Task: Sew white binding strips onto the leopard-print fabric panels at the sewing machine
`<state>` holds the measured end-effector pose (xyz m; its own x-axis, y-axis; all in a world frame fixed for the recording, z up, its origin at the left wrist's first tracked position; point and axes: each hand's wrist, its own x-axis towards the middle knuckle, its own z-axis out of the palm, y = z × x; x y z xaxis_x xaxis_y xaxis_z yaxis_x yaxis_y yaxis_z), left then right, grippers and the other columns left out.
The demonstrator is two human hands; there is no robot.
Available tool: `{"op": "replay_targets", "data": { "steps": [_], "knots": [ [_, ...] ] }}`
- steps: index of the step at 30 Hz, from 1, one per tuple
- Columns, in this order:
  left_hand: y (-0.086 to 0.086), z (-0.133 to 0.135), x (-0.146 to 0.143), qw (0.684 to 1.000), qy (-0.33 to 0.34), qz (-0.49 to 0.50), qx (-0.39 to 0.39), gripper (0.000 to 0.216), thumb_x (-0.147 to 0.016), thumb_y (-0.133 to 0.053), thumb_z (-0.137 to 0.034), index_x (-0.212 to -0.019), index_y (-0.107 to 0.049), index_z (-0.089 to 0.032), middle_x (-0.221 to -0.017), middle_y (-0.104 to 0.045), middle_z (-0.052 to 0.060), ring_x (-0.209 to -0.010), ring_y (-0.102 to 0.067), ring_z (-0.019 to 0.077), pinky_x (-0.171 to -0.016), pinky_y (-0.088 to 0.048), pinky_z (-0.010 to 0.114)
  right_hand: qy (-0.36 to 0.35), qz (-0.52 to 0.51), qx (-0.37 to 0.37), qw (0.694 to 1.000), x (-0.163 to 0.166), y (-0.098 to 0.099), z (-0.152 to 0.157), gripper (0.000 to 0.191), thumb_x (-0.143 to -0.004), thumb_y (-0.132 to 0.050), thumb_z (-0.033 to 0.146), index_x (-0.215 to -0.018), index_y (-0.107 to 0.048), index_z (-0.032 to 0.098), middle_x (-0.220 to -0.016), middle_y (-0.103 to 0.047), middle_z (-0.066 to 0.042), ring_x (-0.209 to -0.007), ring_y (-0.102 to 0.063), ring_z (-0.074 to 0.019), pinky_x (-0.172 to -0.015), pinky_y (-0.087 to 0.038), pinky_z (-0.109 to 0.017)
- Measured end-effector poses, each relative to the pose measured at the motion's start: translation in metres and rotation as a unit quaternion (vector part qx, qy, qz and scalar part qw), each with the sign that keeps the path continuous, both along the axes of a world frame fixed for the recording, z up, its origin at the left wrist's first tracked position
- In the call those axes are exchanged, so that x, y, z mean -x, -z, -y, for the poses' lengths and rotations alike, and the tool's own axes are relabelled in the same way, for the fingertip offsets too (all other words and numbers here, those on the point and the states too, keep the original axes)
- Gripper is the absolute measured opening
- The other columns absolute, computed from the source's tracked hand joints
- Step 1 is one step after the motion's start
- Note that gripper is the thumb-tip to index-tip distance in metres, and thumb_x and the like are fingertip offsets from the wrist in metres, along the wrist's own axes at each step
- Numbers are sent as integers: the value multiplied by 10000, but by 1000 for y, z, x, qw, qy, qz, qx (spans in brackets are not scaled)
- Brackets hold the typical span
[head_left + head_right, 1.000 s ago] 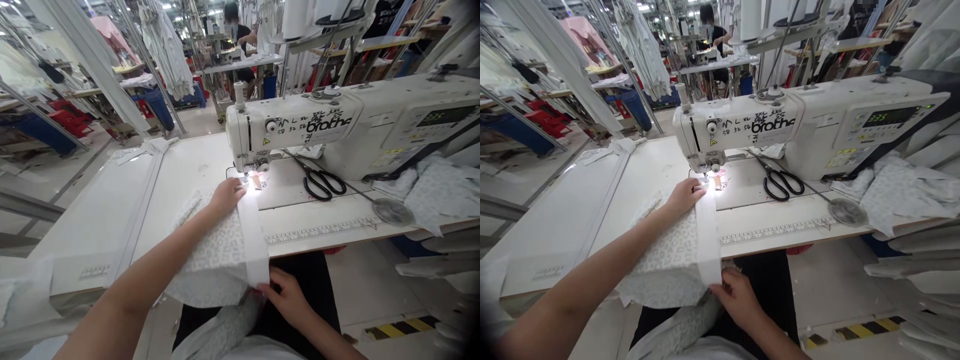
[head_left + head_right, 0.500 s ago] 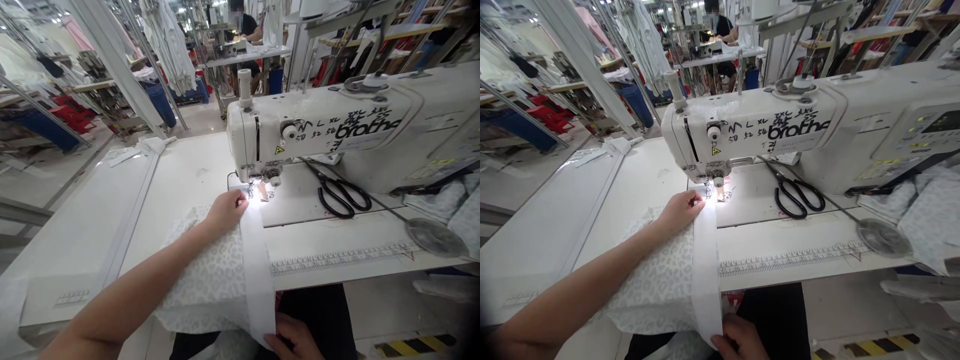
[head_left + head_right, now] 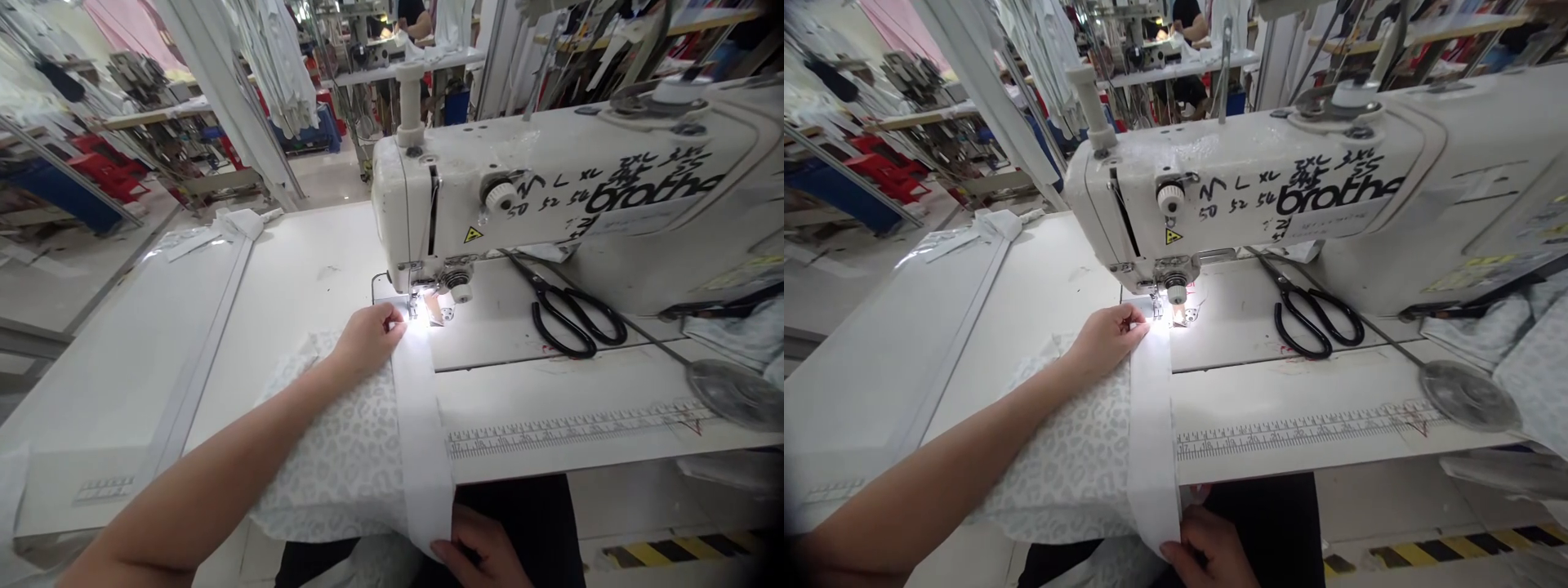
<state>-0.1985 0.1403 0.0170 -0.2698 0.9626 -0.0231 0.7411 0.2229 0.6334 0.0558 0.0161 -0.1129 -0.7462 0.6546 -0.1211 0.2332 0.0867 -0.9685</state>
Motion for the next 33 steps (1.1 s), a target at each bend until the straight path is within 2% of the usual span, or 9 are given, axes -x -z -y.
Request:
{"op": "replay_targets", "data": {
  "steps": [11, 17, 22, 24, 26, 27, 29, 31, 33],
  "knots": [
    [1, 0, 1, 1000, 6, -4, 6, 135, -775, -500, -265, -689, -554, -176, -589, -512, -25, -535, -446, 110, -522, -330, 226, -2, -12, -18, 1000, 0, 4, 1, 277, -887, -472, 328, -714, -618, 169, -732, -639, -47, -678, -590, -160, -624, -457, -236],
    [1, 1, -1, 996, 38, -75, -25, 107, -798, -472, -238, -749, -548, -179, -768, -586, 12, -655, -513, 137, -594, -383, 247, 4, -23, -32, 999, 4, 2, 0, 285, -879, -475, 318, -664, -582, 166, -685, -613, -33, -644, -570, -146, -601, -442, -224],
    [0, 0, 0, 998, 37, -60, 5, 135, -811, -470, -254, -728, -551, -185, -683, -576, -4, -609, -510, 135, -563, -382, 249, -7, -19, -32, 999, 5, 0, -2, 274, -876, -473, 306, -669, -583, 164, -691, -611, -35, -655, -570, -147, -607, -437, -223],
    [2, 0, 1, 998, 29, -63, 3, 97, -815, -482, -253, -799, -555, -190, -711, -576, -6, -607, -510, 132, -554, -394, 251, -9, -20, -32, 999, 6, 0, -2, 271, -877, -470, 301, -672, -583, 164, -697, -613, -36, -657, -569, -147, -610, -437, -224],
    [4, 2, 0, 995, 26, -94, -25, 133, -819, -504, -244, -936, -545, -197, -856, -586, 16, -674, -531, 142, -574, -426, 261, -12, -22, -38, 999, 6, -1, -2, 269, -876, -469, 297, -669, -578, 165, -694, -609, -35, -655, -569, -145, -609, -435, -223],
    [5, 2, 0, 990, 36, -126, -49, 162, -823, -512, -236, -978, -540, -200, -945, -575, 36, -748, -540, 157, -618, -449, 278, -14, -23, -41, 999, 7, -1, -2, 267, -875, -468, 294, -667, -575, 165, -691, -606, -34, -655, -569, -145, -610, -434, -223],
    [7, 4, -1, 968, 77, -215, -102, 118, -842, -509, -213, -943, -568, -195, -1081, -533, 68, -932, -513, 203, -768, -463, 338, -14, -21, -47, 999, 7, 0, -1, 267, -873, -466, 291, -661, -568, 164, -684, -600, -35, -649, -566, -145, -605, -431, -223],
    [6, 6, -3, 936, 136, -298, -128, 124, -864, -479, -183, -819, -594, -178, -1102, -531, 77, -1043, -453, 240, -892, -418, 390, -16, -20, -51, 998, 8, 0, -1, 270, -872, -463, 289, -656, -564, 163, -671, -593, -35, -637, -559, -143, -595, -427, -222],
    [4, 10, -6, 918, 190, -331, -111, 180, -879, -441, -153, -793, -599, -161, -1066, -557, 78, -1035, -448, 239, -921, -406, 389, -20, -20, -54, 998, 8, 1, -1, 264, -873, -461, 287, -667, -568, 161, -679, -595, -39, -643, -560, -144, -598, -427, -223]
  ]
}}
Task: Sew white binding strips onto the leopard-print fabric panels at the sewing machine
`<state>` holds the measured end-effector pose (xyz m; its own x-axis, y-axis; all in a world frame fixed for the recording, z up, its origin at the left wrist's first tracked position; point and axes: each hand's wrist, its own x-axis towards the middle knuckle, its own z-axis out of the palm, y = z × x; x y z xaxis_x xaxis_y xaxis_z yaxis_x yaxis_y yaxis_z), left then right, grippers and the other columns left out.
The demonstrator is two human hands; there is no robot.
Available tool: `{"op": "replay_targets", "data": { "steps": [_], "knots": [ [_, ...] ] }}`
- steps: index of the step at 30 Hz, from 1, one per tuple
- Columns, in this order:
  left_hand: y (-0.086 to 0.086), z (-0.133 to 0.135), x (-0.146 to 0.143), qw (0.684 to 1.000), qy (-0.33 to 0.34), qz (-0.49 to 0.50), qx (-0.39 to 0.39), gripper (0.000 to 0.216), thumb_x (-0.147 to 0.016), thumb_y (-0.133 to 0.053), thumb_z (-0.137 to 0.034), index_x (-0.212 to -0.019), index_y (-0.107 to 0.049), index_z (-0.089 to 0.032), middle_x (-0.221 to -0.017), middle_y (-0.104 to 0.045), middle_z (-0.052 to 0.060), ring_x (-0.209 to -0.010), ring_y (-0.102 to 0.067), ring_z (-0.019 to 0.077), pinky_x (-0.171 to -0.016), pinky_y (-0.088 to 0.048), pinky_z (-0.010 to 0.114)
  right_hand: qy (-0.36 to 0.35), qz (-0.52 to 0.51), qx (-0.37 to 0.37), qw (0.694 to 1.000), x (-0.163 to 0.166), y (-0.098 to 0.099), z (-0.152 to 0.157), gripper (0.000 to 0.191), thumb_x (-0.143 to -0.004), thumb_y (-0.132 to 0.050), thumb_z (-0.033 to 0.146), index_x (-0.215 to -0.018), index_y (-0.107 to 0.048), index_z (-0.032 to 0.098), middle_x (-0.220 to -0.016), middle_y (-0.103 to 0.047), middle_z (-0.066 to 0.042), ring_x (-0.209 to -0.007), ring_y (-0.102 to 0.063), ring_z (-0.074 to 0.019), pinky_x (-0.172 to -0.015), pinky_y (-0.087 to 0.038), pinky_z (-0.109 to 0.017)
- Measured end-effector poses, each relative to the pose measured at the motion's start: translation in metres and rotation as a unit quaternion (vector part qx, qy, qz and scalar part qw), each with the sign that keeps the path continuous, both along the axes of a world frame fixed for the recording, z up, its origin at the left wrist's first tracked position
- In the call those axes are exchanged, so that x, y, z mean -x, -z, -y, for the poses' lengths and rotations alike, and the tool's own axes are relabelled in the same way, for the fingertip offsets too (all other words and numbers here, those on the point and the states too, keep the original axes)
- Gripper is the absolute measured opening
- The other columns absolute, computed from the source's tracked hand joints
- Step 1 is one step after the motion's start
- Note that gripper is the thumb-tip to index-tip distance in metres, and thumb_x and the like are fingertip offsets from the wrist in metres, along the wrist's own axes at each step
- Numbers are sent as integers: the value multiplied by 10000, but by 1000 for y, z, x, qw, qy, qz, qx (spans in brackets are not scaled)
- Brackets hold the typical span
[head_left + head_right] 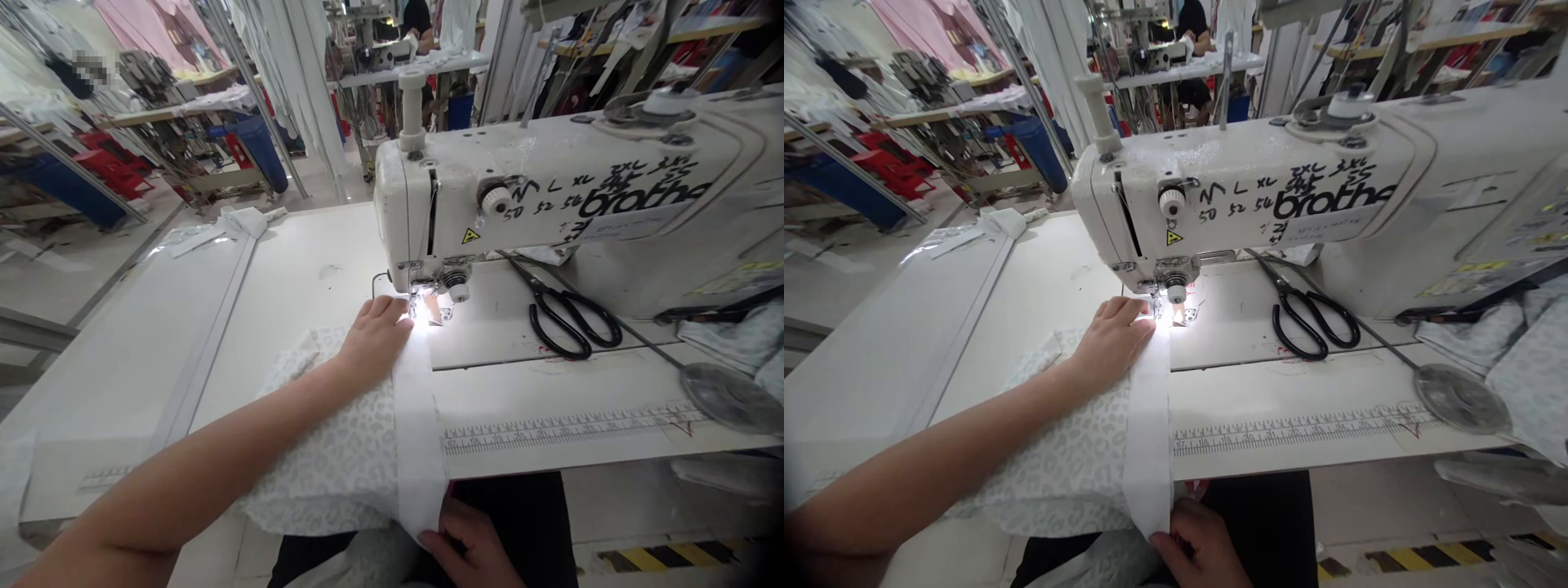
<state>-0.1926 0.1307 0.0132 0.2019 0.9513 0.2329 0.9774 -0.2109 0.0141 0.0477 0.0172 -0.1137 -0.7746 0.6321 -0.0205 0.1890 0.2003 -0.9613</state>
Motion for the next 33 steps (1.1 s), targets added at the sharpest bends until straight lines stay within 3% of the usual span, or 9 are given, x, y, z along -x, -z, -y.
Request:
{"op": "replay_targets", "data": {
  "steps": [3, 8, 20, 27, 33],
  "knots": [
    [-3, 11, -5, 997, 5, 18, 72, 201, -898, -410, -173, -972, -590, -123, -1068, -567, 94, -1013, -466, 227, -916, -432, 362, -2, 0, -8, 1000, 0, 0, -1, 263, -874, -460, 285, -668, -568, 162, -683, -594, -38, -648, -559, -145, -599, -424, -224],
    [0, 27, -4, 990, -1, 87, 109, 408, -936, -359, -325, -1278, -429, -113, -1332, -444, 110, -1260, -323, 253, -1056, -337, 417, 1, 6, -1, 1000, 2, -5, -4, 230, -872, -486, 262, -684, -582, 170, -705, -599, -21, -672, -562, -135, -618, -419, -214],
    [3, 14, 7, 989, 14, 98, 106, 439, -930, -350, -329, -1305, -409, -111, -1355, -435, 112, -1275, -318, 242, -1086, -307, 409, 11, 26, -43, 999, 6, -16, -16, 248, -888, -467, 273, -703, -601, 175, -691, -639, -22, -649, -581, -143, -608, -443, -225],
    [2, 13, 11, 989, 24, 108, 98, 404, -921, -361, -308, -1275, -430, -126, -1348, -443, 108, -1272, -323, 238, -1070, -316, 414, -9, -12, -105, 994, 4, -26, -18, 218, -898, -456, 204, -1023, -634, 220, -919, -670, -67, -838, -621, -187, -716, -509, -278],
    [2, 15, 11, 989, 30, 113, 95, 391, -911, -387, -305, -1260, -437, -135, -1347, -451, 106, -1282, -325, 223, -1077, -308, 402, -14, -23, -173, 985, -1, -24, -12, 213, -897, -461, 167, -1034, -620, 203, -889, -656, -84, -828, -610, -203, -718, -524, -317]
  ]
}}
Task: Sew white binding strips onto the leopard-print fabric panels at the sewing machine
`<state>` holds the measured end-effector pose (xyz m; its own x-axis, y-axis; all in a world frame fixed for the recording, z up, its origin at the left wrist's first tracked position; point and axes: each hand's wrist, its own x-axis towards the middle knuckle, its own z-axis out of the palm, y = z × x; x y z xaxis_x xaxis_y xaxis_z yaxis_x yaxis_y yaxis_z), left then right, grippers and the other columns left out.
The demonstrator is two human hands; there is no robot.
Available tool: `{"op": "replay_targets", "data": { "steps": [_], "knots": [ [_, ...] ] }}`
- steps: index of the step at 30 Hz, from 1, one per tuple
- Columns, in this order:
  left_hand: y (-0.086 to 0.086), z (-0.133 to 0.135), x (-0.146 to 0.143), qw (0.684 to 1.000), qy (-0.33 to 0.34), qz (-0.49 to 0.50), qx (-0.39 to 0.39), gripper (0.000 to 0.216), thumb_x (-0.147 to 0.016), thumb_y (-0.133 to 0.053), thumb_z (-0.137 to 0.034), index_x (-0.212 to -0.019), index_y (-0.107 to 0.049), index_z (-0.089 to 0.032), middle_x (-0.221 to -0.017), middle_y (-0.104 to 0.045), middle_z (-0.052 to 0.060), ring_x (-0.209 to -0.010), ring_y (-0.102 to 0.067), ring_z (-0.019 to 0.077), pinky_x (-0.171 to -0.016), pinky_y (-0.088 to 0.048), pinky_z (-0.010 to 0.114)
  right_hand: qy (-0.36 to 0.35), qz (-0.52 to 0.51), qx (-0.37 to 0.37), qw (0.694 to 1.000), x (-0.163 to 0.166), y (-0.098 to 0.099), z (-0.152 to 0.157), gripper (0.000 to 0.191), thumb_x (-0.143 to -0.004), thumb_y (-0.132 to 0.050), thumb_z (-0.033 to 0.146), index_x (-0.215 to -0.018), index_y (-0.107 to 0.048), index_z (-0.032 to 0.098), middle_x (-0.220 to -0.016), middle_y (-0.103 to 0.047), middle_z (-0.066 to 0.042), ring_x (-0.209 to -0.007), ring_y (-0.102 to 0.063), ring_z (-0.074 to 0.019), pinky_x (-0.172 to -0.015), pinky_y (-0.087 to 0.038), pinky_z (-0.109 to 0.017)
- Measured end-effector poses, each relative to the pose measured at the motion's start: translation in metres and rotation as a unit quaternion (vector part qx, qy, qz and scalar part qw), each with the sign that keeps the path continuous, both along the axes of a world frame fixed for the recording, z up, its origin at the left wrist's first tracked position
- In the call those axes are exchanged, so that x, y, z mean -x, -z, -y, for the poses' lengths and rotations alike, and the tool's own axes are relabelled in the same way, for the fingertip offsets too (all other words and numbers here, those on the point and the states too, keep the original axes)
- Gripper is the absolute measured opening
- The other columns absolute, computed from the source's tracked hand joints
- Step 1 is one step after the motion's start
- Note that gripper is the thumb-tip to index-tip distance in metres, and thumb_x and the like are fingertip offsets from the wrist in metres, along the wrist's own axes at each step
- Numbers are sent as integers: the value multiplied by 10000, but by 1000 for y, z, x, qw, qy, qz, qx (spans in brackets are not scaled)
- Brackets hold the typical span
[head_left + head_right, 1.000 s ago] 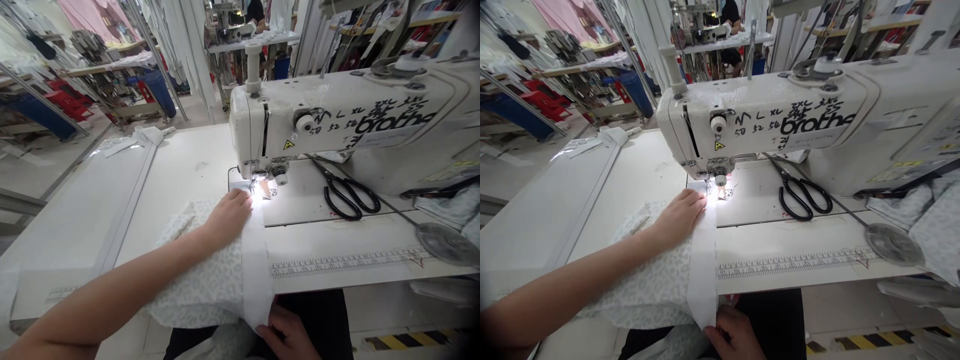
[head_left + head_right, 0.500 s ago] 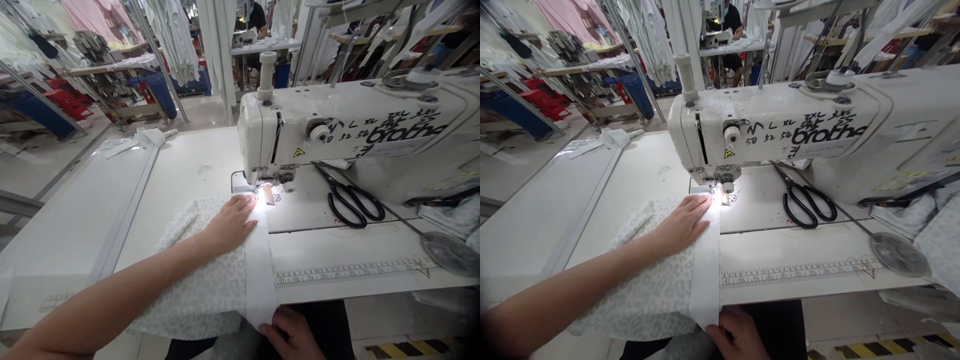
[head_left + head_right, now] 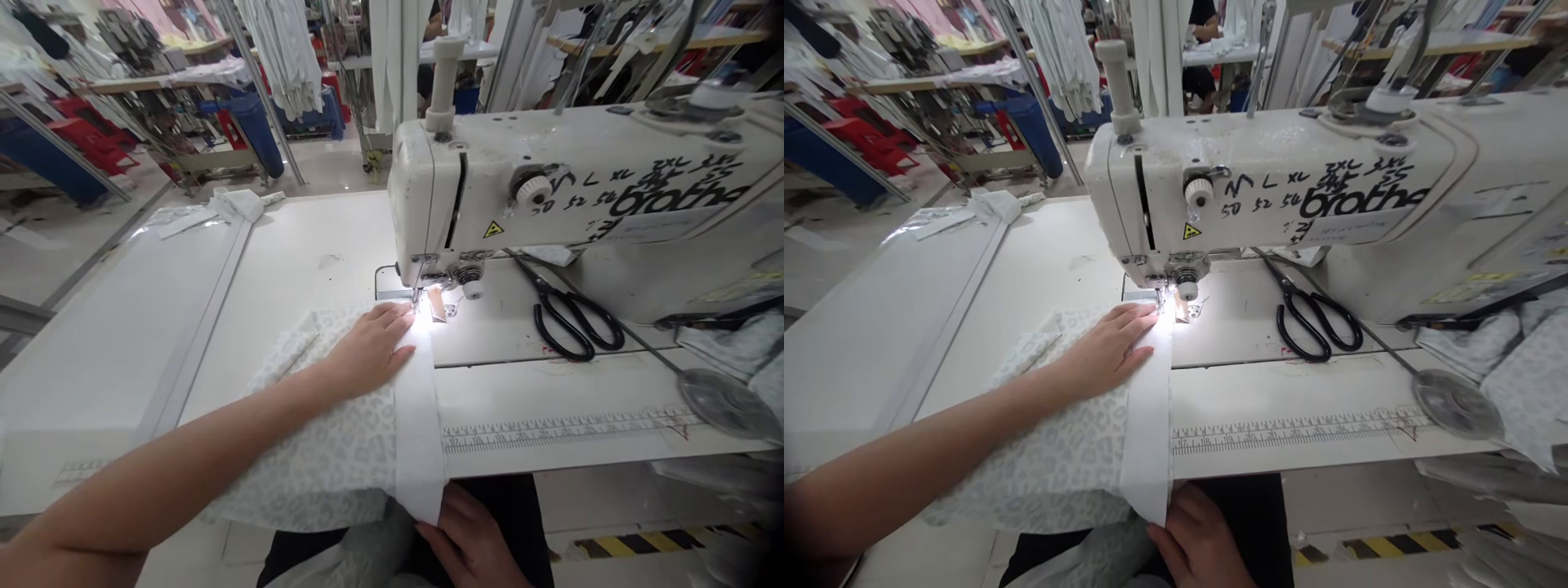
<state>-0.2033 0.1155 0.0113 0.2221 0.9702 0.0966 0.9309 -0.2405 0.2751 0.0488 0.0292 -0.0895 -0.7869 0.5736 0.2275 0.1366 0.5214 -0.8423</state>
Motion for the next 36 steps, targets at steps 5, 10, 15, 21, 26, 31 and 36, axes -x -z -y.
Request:
{"op": "replay_targets", "data": {
  "steps": [5, 10, 15, 21, 26, 31, 36],
  "knots": [
    [2, -15, 10, 1000, -4, -10, -6, 400, -919, -365, -326, -1256, -441, -126, -1348, -449, 111, -1289, -325, 223, -1075, -305, 398, 25, 17, -8, 1000, 1, -4, -2, 177, -896, -468, 158, -914, -642, 187, -802, -636, -74, -754, -591, -195, -644, -508, -309],
    [2, -40, 25, 1000, 0, -11, -12, 393, -917, -371, -323, -1221, -470, -94, -1247, -516, 128, -1241, -385, 221, -1058, -324, 376, 54, -17, 33, 998, 4, -10, 0, 160, -891, -491, 158, -868, -647, 183, -795, -623, -60, -754, -580, -181, -658, -489, -303],
    [-7, -4, 7, 996, -80, -32, 36, 556, -910, -379, -405, -1371, -310, -101, -1444, -306, 141, -1364, -198, 272, -1100, -242, 444, 101, -49, 129, 985, -1, -14, 12, 127, -874, -534, 177, -837, -656, 182, -786, -612, -50, -735, -582, -161, -636, -485, -274],
    [-5, 57, 6, 986, -135, -49, 87, 618, -906, -314, -515, -1412, -258, -166, -1490, -235, 102, -1389, -117, 296, -1095, -199, 510, 158, -76, 175, 969, -6, -23, 23, 111, -859, -550, 188, -776, -623, 178, -773, -598, -37, -712, -579, -144, -629, -475, -261],
    [4, 54, 17, 982, -159, -73, 63, 584, -910, -292, -495, -1410, -275, -193, -1494, -238, 70, -1383, -151, 285, -1104, -166, 501, 176, -78, 166, 967, -8, -29, 27, 133, -852, -547, 185, -724, -582, 179, -759, -584, -26, -695, -564, -131, -618, -454, -252],
    [2, 50, 19, 982, -156, -84, 58, 581, -912, -281, -497, -1403, -302, -188, -1491, -251, 56, -1381, -166, 278, -1107, -175, 485, 183, -76, 151, 969, -8, -32, 29, 164, -853, -537, 189, -689, -541, 184, -744, -569, -20, -677, -548, -127, -604, -439, -248],
    [2, 51, 24, 982, -155, -96, 58, 585, -911, -277, -495, -1415, -285, -197, -1498, -236, 43, -1383, -164, 273, -1109, -183, 475, 185, -72, 141, 970, -7, -33, 29, 194, -860, -526, 211, -667, -507, 191, -724, -560, -12, -652, -538, -124, -587, -438, -245]
  ]
}}
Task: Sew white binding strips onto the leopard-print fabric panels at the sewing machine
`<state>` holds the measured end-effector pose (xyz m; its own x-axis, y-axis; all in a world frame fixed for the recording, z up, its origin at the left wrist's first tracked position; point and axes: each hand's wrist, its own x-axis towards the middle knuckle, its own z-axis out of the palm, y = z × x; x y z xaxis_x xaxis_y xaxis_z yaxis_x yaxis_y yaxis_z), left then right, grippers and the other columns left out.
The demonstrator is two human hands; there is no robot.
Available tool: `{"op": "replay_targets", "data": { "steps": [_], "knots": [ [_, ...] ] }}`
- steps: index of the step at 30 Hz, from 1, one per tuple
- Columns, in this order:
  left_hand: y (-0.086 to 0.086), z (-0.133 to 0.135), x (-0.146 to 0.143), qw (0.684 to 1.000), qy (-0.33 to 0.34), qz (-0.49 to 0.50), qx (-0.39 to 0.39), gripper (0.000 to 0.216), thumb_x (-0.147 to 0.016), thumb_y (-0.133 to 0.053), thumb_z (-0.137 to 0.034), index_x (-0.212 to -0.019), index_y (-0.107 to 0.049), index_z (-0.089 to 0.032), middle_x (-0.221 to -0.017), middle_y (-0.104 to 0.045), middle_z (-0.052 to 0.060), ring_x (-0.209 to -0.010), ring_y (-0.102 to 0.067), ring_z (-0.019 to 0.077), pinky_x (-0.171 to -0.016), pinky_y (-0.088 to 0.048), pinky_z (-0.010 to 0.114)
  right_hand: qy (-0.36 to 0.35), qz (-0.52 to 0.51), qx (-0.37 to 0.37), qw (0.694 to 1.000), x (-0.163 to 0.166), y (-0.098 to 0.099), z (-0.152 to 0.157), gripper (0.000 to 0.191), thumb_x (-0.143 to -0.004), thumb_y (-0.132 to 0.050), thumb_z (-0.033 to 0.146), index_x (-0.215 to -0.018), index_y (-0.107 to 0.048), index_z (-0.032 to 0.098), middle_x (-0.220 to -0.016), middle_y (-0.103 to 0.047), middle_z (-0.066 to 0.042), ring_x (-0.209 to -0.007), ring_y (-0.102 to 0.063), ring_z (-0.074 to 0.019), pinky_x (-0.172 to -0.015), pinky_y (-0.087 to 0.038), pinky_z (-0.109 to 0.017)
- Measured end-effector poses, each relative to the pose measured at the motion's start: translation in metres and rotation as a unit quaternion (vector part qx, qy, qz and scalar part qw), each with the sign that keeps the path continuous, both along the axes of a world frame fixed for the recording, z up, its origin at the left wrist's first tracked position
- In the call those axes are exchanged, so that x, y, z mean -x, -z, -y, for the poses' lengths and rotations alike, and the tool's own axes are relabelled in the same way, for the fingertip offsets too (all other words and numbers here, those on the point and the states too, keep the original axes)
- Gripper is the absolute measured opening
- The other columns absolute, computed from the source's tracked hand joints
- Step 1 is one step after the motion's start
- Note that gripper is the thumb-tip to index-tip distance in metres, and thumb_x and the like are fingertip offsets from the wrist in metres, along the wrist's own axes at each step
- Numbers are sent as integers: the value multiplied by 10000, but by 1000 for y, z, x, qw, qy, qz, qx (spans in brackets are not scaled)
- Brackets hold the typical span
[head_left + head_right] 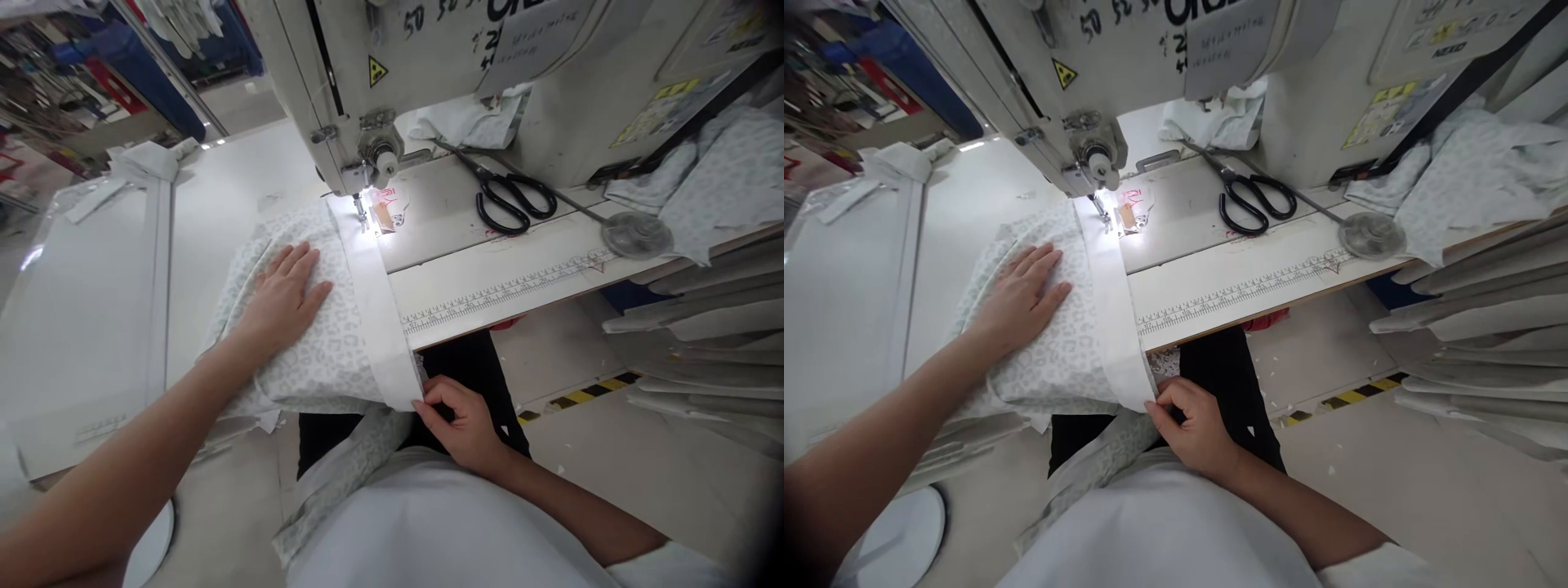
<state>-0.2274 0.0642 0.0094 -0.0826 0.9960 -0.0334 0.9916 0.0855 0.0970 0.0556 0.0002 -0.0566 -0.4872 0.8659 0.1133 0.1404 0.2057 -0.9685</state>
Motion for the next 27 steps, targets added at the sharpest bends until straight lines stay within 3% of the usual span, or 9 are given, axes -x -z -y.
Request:
{"op": "replay_targets", "data": {
  "steps": [10, 14, 17, 20, 23, 27],
  "knots": [
    [1, 3, 4, 1000, 19, -8, 2, 584, -916, -273, -488, -1417, -274, -189, -1491, -252, 47, -1380, -172, 276, -1109, -188, 483, -17, 26, -110, 993, -2, 2, 0, 212, -872, -509, 183, -667, -460, 203, -632, -510, 18, -573, -485, -110, -534, -406, -234],
    [-4, 7, 0, 1000, 24, -10, -6, 569, -912, -324, -468, -1398, -311, -174, -1491, -245, 80, -1380, -161, 299, -1106, -192, 511, -61, 22, -170, 983, -6, 0, -4, 72, -881, -504, 146, -912, -544, 196, -706, -579, -6, -638, -531, -131, -589, -459, -258],
    [-11, 14, -20, 998, 47, 25, -25, 469, -915, -369, -388, -1330, -415, -176, -1497, -223, 82, -1383, -155, 294, -1098, -230, 515, -146, 10, -225, 963, -10, -6, -14, 257, -886, -446, 83, -1101, -530, 196, -821, -632, -44, -750, -567, -158, -686, -501, -308],
    [-13, 24, -42, 986, 98, 131, -16, 376, -921, -384, -333, -1265, -483, -216, -1471, -297, 44, -1364, -242, 238, -1073, -329, 453, -198, 11, -283, 938, -12, -14, -25, 341, -885, -393, 38, -1180, -504, 166, -900, -659, -81, -842, -590, -176, -752, -519, -330],
    [-6, 32, -51, 974, 133, 183, -15, 380, -915, -420, -365, -1251, -499, -208, -1437, -363, 53, -1362, -249, 229, -1078, -326, 442, -204, 27, -351, 913, -12, -21, -31, 317, -901, -408, 46, -1186, -511, 137, -893, -685, -88, -864, -601, -183, -789, -519, -340],
    [-1, 39, -50, 974, 160, 157, 14, 504, -888, -447, -475, -1335, -414, -244, -1463, -319, 47, -1371, -208, 280, -1079, -266, 530, -184, 28, -380, 906, -10, -28, -31, 222, -897, -468, 60, -1069, -587, 132, -816, -679, -62, -793, -603, -160, -743, -519, -318]
  ]
}}
